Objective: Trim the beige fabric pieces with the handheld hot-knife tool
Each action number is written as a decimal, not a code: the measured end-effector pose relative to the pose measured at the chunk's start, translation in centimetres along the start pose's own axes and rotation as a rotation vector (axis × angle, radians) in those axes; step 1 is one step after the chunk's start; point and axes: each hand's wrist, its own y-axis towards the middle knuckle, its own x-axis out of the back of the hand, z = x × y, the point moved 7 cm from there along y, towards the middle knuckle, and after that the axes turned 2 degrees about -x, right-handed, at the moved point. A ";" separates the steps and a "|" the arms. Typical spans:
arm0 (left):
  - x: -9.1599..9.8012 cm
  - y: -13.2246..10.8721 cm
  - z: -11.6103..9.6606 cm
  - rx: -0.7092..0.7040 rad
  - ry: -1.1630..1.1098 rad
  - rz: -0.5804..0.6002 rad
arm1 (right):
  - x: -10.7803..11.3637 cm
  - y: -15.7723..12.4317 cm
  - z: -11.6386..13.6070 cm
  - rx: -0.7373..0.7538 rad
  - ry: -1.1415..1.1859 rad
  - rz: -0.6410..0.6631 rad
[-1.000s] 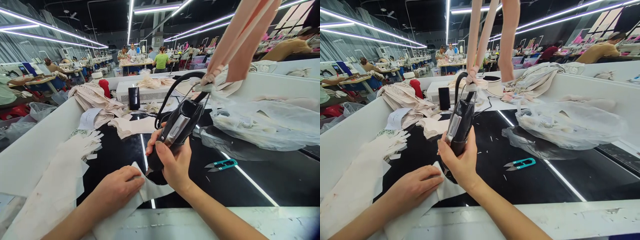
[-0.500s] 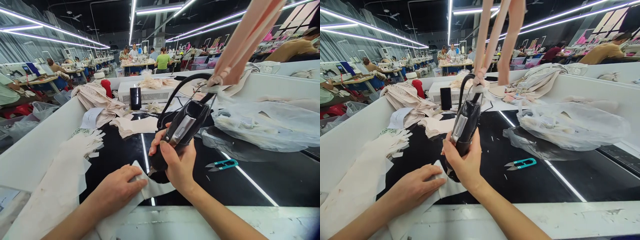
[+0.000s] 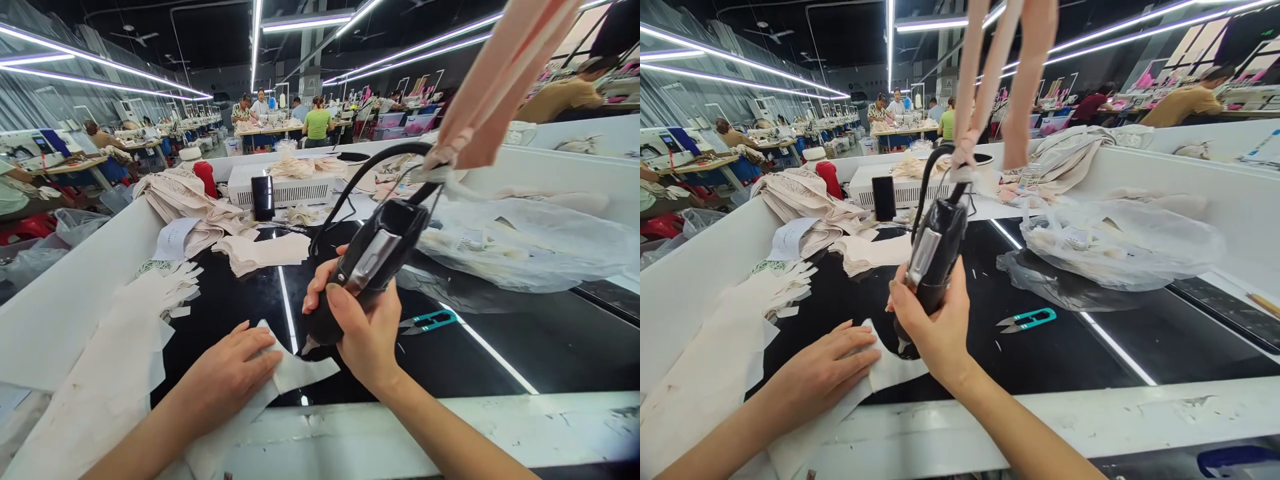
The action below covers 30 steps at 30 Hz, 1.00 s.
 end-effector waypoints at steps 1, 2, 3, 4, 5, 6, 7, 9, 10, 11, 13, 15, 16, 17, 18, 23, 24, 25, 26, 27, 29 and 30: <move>0.2 0.1 -0.2 0.004 0.000 -0.018 | 0.5 -0.1 0.3 0.013 -0.007 -0.008; 0.4 0.3 -0.5 0.011 -0.009 -0.039 | 1.0 -0.2 0.6 0.023 -0.016 -0.011; 0.5 0.6 -0.8 0.017 -0.027 -0.057 | 1.4 -0.4 0.9 0.031 -0.024 -0.011; 0.4 0.8 -1.2 0.025 -0.054 -0.067 | 1.7 -0.6 1.1 0.036 -0.030 -0.007; 0.3 1.1 -1.5 0.034 -0.084 -0.068 | 2.0 -0.8 1.2 0.036 -0.034 0.000; 0.0 1.4 -1.8 0.041 -0.113 -0.066 | 2.2 -0.9 1.3 0.034 -0.036 0.006; -0.3 1.6 -2.1 0.044 -0.136 -0.062 | 2.3 -1.1 1.4 0.034 -0.038 0.012; -0.8 2.0 -2.5 0.045 -0.154 -0.055 | 2.6 -1.4 1.5 0.038 -0.040 0.013; -1.1 2.0 -2.7 0.044 -0.152 -0.045 | 2.6 -1.5 1.6 0.040 -0.040 0.011; -1.3 2.0 -2.8 0.040 -0.145 -0.035 | 2.6 -1.6 1.7 0.041 -0.038 0.009; -1.5 1.9 -3.0 0.037 -0.133 -0.012 | 2.6 -1.7 1.8 0.037 -0.029 0.004; -1.5 1.7 -3.0 0.043 -0.144 0.000 | 2.6 -1.8 1.8 0.028 -0.017 0.000; -1.4 1.6 -3.0 0.050 -0.157 0.001 | 2.6 -1.8 1.8 0.025 -0.013 -0.003; -1.3 1.5 -2.9 0.058 -0.170 0.001 | 2.6 -1.9 1.8 0.022 -0.011 -0.004; -1.3 1.4 -2.9 0.065 -0.179 0.002 | 2.7 -1.9 1.8 0.020 -0.010 -0.007; -1.6 1.0 -2.7 0.098 -0.194 0.008 | 2.7 -1.9 1.8 0.021 -0.014 -0.010; -1.7 0.9 -2.7 0.099 -0.193 0.006 | 2.7 -1.8 1.7 0.022 -0.012 -0.007; -1.8 0.8 -2.7 0.098 -0.188 0.003 | 2.6 -1.7 1.7 0.021 -0.008 -0.005; -1.9 0.8 -2.7 0.095 -0.182 0.001 | 2.5 -1.6 1.6 0.021 -0.001 -0.005; -1.9 0.7 -2.8 0.091 -0.177 0.001 | 2.4 -1.5 1.6 0.020 0.006 -0.008; -2.0 0.7 -2.8 0.085 -0.171 0.007 | 2.1 -1.3 1.4 0.019 0.022 -0.014; -2.1 0.6 -2.8 0.087 -0.172 0.014 | 1.9 -1.3 1.3 0.020 0.028 -0.015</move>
